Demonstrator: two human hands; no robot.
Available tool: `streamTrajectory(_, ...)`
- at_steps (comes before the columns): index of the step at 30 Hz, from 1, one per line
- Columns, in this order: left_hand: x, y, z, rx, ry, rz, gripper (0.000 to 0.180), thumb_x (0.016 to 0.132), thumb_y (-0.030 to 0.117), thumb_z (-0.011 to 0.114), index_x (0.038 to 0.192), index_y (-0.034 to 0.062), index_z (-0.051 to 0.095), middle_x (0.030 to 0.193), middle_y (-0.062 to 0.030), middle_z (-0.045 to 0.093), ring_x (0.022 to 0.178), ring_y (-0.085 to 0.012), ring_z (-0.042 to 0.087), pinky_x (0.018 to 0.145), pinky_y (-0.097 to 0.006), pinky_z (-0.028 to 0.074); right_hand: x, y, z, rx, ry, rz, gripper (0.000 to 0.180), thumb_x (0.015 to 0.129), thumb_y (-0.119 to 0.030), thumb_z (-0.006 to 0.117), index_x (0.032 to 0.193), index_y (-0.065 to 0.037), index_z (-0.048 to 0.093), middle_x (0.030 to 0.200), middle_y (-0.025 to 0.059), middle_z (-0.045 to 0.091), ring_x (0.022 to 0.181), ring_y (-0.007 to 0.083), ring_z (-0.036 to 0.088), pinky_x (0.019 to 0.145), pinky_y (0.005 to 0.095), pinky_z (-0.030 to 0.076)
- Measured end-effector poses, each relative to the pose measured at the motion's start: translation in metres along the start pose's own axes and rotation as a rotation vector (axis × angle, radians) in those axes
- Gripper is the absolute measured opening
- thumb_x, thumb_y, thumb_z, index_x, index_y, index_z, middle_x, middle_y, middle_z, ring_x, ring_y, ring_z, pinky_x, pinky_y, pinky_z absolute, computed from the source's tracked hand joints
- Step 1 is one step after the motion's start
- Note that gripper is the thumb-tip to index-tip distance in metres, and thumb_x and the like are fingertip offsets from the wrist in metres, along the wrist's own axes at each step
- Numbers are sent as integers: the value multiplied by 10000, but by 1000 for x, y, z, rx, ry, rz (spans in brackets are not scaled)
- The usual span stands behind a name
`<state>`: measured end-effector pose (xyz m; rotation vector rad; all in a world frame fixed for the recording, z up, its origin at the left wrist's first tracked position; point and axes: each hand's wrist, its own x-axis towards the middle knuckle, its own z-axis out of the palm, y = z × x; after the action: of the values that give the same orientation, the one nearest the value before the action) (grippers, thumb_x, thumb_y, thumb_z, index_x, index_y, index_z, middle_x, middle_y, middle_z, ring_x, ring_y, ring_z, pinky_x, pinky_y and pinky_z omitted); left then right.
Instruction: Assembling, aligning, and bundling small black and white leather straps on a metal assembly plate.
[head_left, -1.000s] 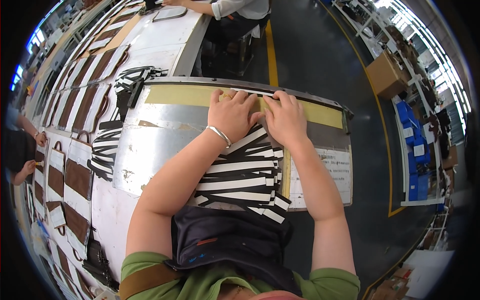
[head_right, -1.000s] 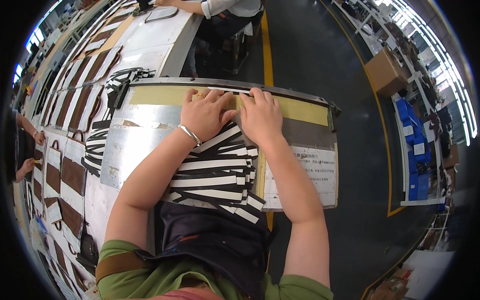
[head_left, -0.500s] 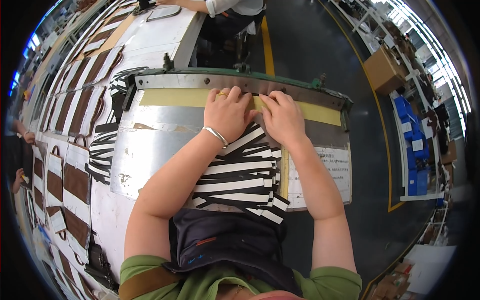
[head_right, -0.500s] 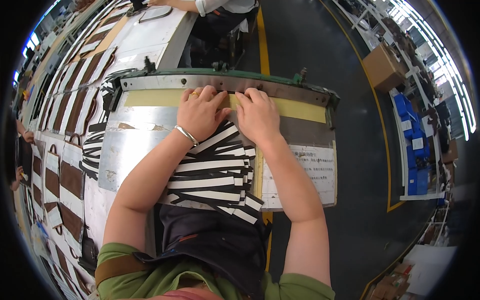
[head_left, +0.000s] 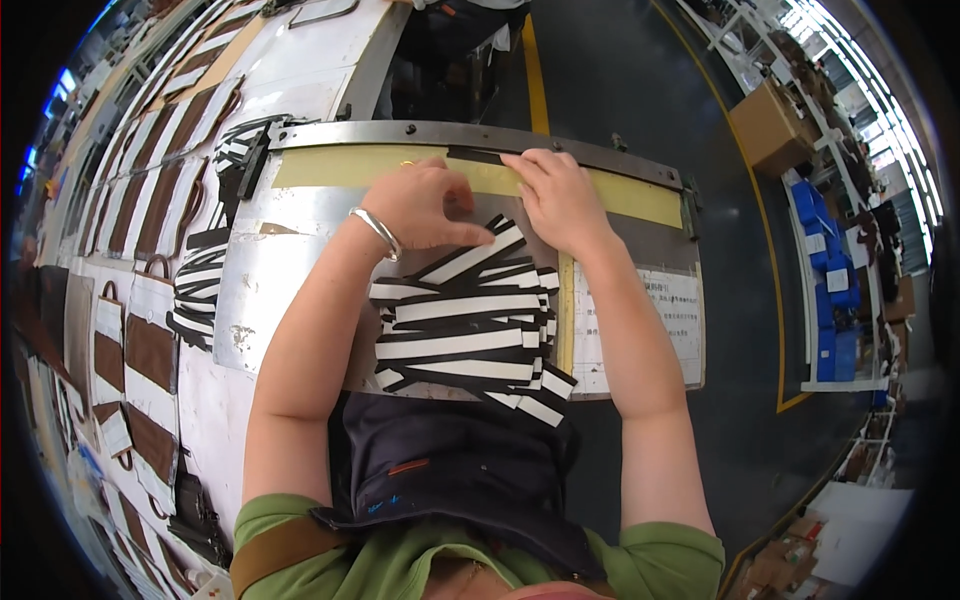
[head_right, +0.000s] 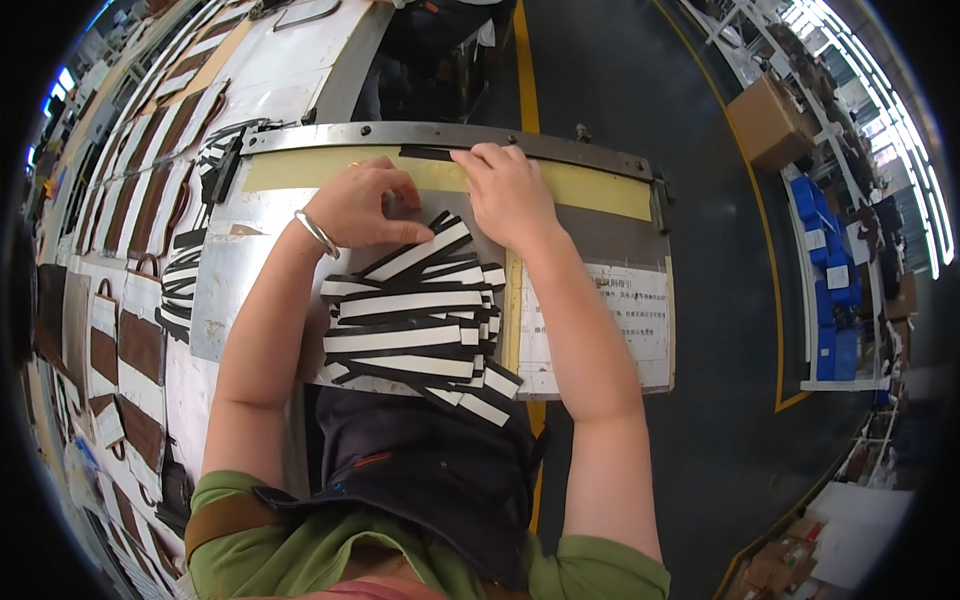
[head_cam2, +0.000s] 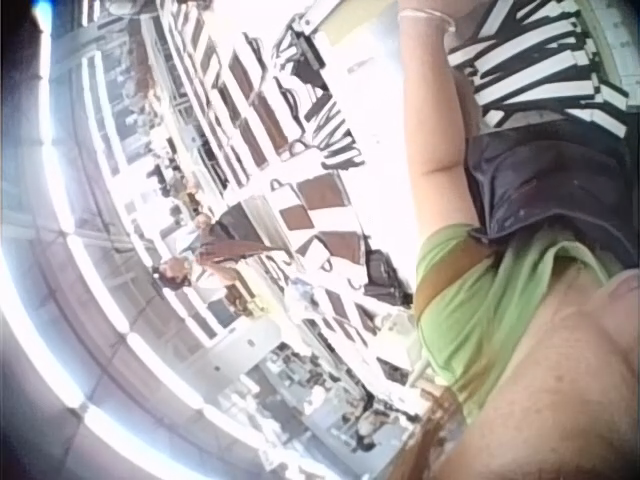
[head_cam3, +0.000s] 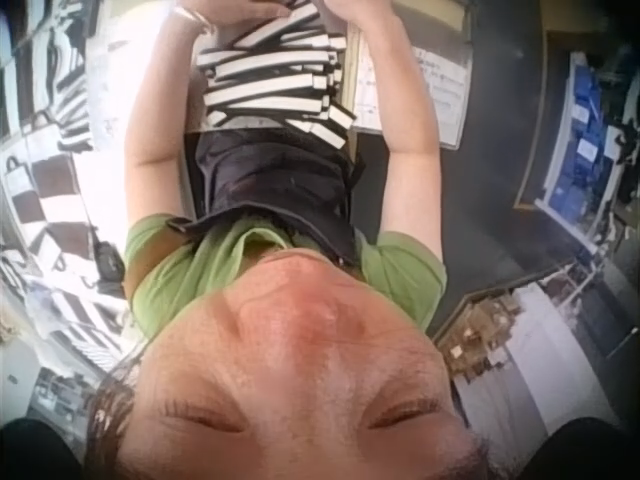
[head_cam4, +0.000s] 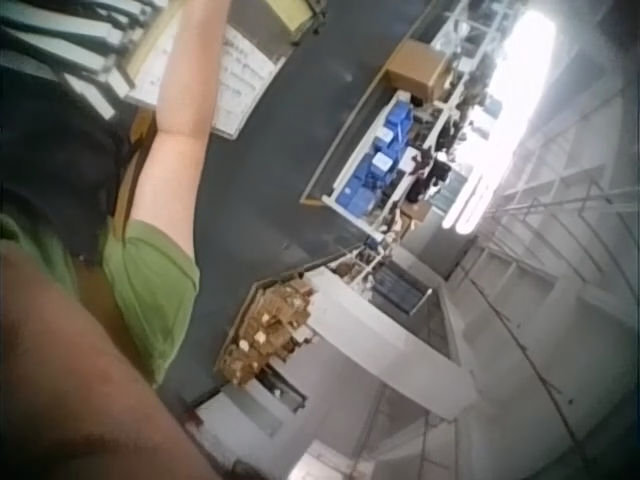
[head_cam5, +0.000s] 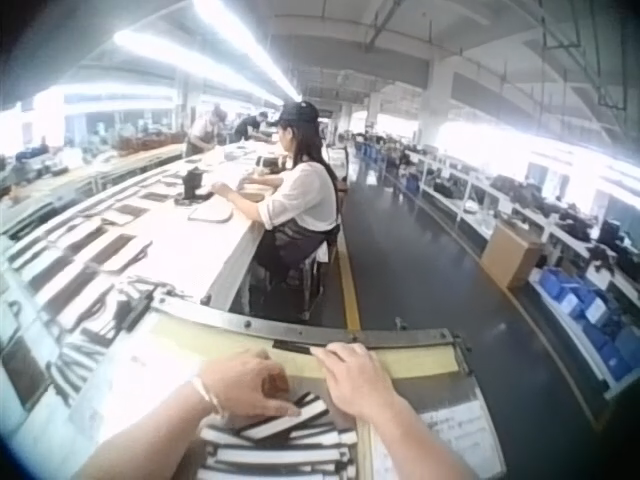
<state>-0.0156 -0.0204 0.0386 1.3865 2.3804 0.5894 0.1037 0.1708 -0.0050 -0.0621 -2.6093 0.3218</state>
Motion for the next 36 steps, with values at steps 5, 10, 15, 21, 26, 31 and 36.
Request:
streamTrajectory(5,-4,2,6,42,-53,101,455,606,357,871,948,103,712,990,-111,636,976,-288,632,854,-360,506,2,17,-60,-42,-387,302,280,820,-128,596,1064,-183,722,1041,58,638,1024,247,600,908,386,465)
streamTrajectory(10,5,4,9,-176,-144,89,392,578,235,887,854,57,673,921,-109,601,806,-250,628,751,-350,509,-13,25,-82,5,-453,595,200,815,-175,637,984,-126,733,987,97,669,839,247,641,766,346,512)
streamTrajectory(15,3,-4,10,-174,-157,109,379,579,228,885,818,46,654,902,-110,591,782,-254,624,717,-355,505,-3,-28,-49,458,-583,435,237,836,-287,700,900,-59,706,802,73,666,697,171,605,661,302,481)
streamTrajectory(21,-7,-1,9,30,-12,255,393,634,277,864,873,35,667,863,-105,560,744,-261,601,681,-345,491,-8,16,-49,574,-350,416,252,872,-259,674,835,-14,626,652,32,563,604,144,508,600,296,433)
streamTrajectory(26,4,-9,-7,-340,-115,-26,370,774,295,777,1011,33,669,961,-134,615,743,-244,605,710,-328,501,-6,14,-24,503,-44,363,254,926,-266,634,980,-17,638,903,73,623,803,194,594,733,312,476)
streamTrajectory(31,15,-29,19,96,609,-101,526,730,44,616,1241,164,575,1198,-117,555,1116,-352,520,983,-425,429,1,12,-13,105,-39,168,251,844,-158,674,1078,-68,664,1041,81,643,945,274,613,850,366,496)
streamTrajectory(36,12,-5,37,243,545,203,441,792,76,610,1209,218,609,1202,-37,570,1188,-263,494,987,-401,415,-17,38,-82,116,-503,483,217,792,-79,677,1009,-83,695,905,76,647,739,193,603,730,306,505)
